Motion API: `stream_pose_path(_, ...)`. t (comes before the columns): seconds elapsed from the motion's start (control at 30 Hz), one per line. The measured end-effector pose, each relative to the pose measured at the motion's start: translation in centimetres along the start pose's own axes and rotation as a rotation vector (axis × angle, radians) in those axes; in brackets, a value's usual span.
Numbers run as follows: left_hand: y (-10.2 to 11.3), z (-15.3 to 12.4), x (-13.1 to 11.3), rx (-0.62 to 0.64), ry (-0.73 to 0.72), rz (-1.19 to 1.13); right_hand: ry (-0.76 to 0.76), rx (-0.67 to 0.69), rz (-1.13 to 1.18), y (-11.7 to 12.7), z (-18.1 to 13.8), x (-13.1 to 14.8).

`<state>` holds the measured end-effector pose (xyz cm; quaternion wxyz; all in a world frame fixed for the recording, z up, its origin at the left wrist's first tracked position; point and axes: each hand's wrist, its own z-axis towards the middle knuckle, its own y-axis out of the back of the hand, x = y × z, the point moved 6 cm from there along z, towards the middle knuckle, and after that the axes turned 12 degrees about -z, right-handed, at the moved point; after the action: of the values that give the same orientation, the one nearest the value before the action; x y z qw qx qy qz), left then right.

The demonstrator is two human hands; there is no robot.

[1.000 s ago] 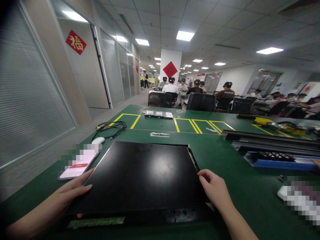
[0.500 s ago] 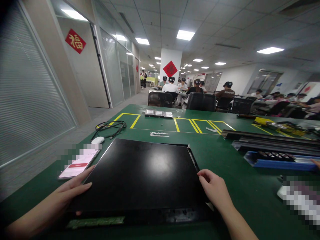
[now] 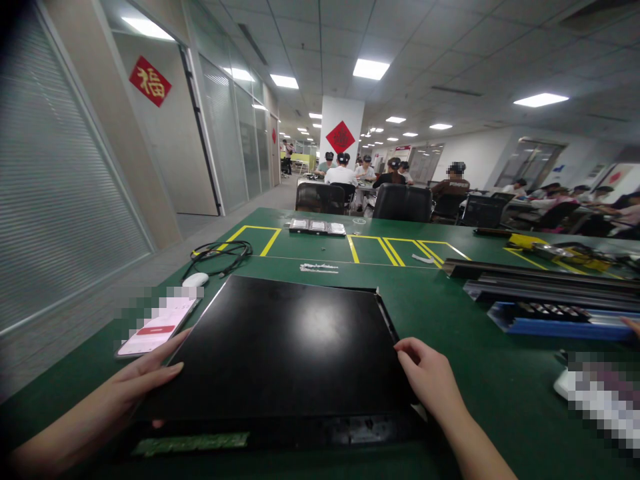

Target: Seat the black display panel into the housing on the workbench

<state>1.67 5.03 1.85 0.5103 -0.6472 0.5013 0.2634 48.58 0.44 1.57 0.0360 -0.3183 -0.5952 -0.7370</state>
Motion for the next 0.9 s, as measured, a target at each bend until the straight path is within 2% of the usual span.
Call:
stream_pose_path(0.27, -0.32, -0.46, 0.18, -0.019, -0.019, -0.029, 0.024, -0.014, -0.012, 0.14, 0.09, 0.15)
stream_pose_path(0.47, 0.0, -0.36, 0.33, -0.039, -0.004, 0.013, -0.012, 0.038, -0.006, -0.27, 0.07, -0.26)
stream_pose_path(0.67, -0.26, -0.48, 0.13, -0.021, -0.01, 0.018, 0.009, 0.001, -0.014, -0.03, 0.15, -0.1)
stream_pose_path(0.9, -0.3, -0.37, 0.15, 0.0, -0.013, 0.043, -0.01, 0.025, -0.01, -0.28, 0.14, -0.16)
